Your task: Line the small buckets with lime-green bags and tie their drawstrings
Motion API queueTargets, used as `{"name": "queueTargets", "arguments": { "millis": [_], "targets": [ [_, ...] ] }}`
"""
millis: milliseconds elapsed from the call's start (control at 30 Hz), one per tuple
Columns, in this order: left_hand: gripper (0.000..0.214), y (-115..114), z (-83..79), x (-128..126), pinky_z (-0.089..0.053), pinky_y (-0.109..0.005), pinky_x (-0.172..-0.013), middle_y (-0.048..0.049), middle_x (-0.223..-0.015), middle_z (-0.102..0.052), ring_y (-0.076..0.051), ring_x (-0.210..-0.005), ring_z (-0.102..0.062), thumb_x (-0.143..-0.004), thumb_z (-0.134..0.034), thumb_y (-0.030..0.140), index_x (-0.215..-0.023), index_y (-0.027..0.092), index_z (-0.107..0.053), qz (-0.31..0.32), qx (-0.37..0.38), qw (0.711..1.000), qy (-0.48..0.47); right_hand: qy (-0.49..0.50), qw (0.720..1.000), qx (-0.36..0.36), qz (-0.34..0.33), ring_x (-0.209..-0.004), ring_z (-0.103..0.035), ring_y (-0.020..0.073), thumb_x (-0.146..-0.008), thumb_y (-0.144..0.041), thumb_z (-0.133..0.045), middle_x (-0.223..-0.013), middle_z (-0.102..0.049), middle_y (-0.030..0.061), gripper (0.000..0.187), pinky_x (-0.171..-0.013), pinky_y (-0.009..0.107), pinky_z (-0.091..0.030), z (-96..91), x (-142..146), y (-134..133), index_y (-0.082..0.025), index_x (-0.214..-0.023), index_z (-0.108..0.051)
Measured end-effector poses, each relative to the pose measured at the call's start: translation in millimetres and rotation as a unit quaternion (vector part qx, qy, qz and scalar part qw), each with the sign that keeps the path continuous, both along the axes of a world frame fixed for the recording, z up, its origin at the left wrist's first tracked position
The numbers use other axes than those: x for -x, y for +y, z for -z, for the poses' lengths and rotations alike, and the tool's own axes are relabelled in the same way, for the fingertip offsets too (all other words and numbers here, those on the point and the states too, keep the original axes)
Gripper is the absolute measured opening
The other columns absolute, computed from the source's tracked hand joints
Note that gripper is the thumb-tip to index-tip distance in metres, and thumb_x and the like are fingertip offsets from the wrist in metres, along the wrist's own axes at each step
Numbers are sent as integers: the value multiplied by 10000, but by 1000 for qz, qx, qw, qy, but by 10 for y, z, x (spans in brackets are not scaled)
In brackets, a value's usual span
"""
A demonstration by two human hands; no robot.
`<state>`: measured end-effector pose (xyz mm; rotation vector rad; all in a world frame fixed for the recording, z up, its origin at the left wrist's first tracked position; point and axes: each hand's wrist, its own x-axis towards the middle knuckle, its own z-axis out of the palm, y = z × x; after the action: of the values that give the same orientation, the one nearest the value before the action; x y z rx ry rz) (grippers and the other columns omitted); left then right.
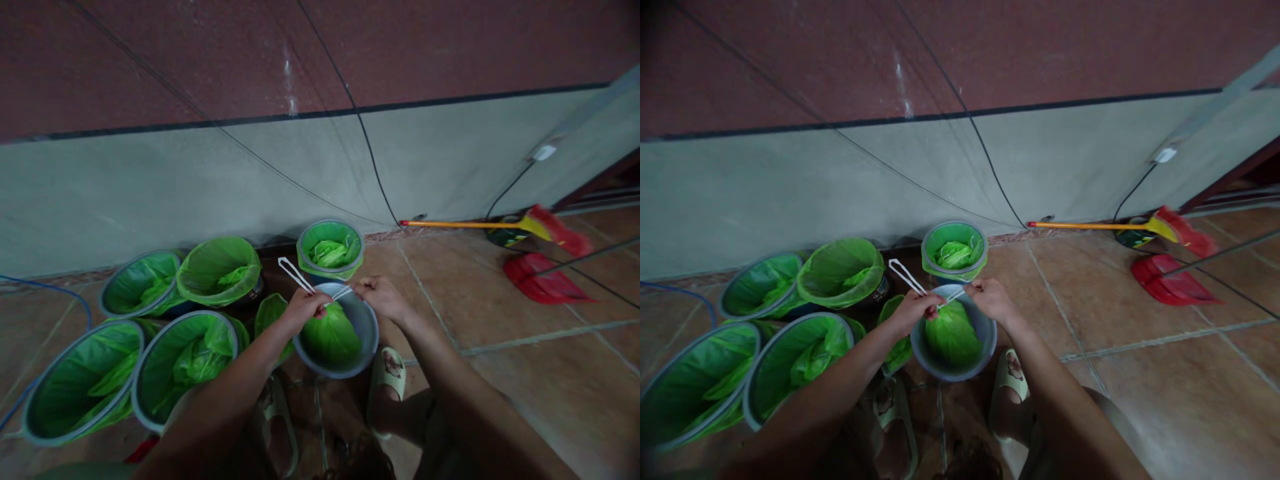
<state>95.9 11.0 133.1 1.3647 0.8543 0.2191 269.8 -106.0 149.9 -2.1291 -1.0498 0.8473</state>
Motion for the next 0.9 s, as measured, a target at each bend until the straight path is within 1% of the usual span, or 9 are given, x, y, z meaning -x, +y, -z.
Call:
{"name": "queueTargets", "arguments": {
  "millis": [100, 200, 300, 433, 567, 633, 733, 800, 900],
  "targets": [
    [228, -85, 6, -44, -413, -216, -488, 4, -613, -594, -83, -477, -523, -680, -669, 347, -607, 151, -581, -36, 84, 995, -37, 141, 982, -124, -2, -554, -421, 96, -809, -501, -578, -571, -483, -40, 377, -551, 234, -332, -91, 72, 28, -184, -605, -557],
    [215, -100, 33, -67, -434, -216, -540, 26, -629, -590, -80, -522, -528, -624, -734, 291, -752, 141, -650, -30, 97, 991, -81, 209, 960, -184, -33, -603, -428, 99, -783, -512, -631, -598, -475, -40, 401, -594, 236, -353, -205, 164, 40, -182, -579, -530],
    [270, -100, 87, -84, -417, -211, -563, 49, -620, -574, -78, -545, -504, -581, -763, 222, -828, 142, -687, 38, 23, 993, -112, 229, 947, -210, -81, -643, -453, 106, -797, -505, -639, -641, -515, -24, 409, -636, 245, -377, -265, 250, 38, -177, -575, -538],
    [178, -133, 116, -91, -408, -218, -561, 41, -594, -554, -91, -546, -489, -759, -675, 327, -735, 151, -668, 126, -102, 983, -82, 263, 936, -216, -91, -700, -534, 124, -806, -483, -640, -757, -602, -5, 305, -695, 259, -439, -219, 304, 54, -179, -786, -634],
    [165, -146, 92, -57, -422, -219, -532, 33, -636, -564, -100, -529, -512, -865, -550, 293, -792, 167, -628, 132, -153, 978, -61, 202, 965, -165, -26, -596, -543, 100, -863, -436, -536, -947, -653, 23, 366, -609, 252, -451, -16, 269, 80, -194, -1130, -602],
    [115, -133, 89, -40, -428, -219, -537, 36, -642, -572, -102, -525, -524, -872, -523, 239, -829, 176, -609, 128, -177, 974, -63, 152, 978, -120, -74, -556, -529, 93, -895, -358, -461, -936, -662, 26, 312, -585, 246, -439, 109, 255, 83, -184, -1096, -623],
    [76, -105, 102, -43, -430, -218, -538, 42, -628, -584, -99, -511, -532, -858, -532, 205, -853, 181, -604, 104, -193, 974, -66, 77, 980, -92, -159, -660, -571, 122, -865, -235, -462, -851, -675, 19, 222, -654, 244, -442, 222, 269, 76, -179, -921, -670],
    [61, -87, 113, -58, -444, -220, -538, 36, -622, -603, -104, -512, -560, -834, -571, 214, -834, 173, -616, 71, -155, 984, -60, 12, 985, -76, -154, -727, -586, 144, -837, -201, -495, -816, -683, 18, 196, -701, 253, -433, 211, 291, 68, -185, -862, -688],
    [104, -63, 122, -68, -472, -229, -549, 10, -632, -649, -118, -540, -606, -761, -664, 251, -793, 154, -646, 7, -37, 998, -46, -47, 990, -44, -125, -693, -580, 150, -838, -223, -530, -758, -686, 12, 192, -687, 260, -408, 109, 322, 52, -199, -844, -721]
  ]
}}
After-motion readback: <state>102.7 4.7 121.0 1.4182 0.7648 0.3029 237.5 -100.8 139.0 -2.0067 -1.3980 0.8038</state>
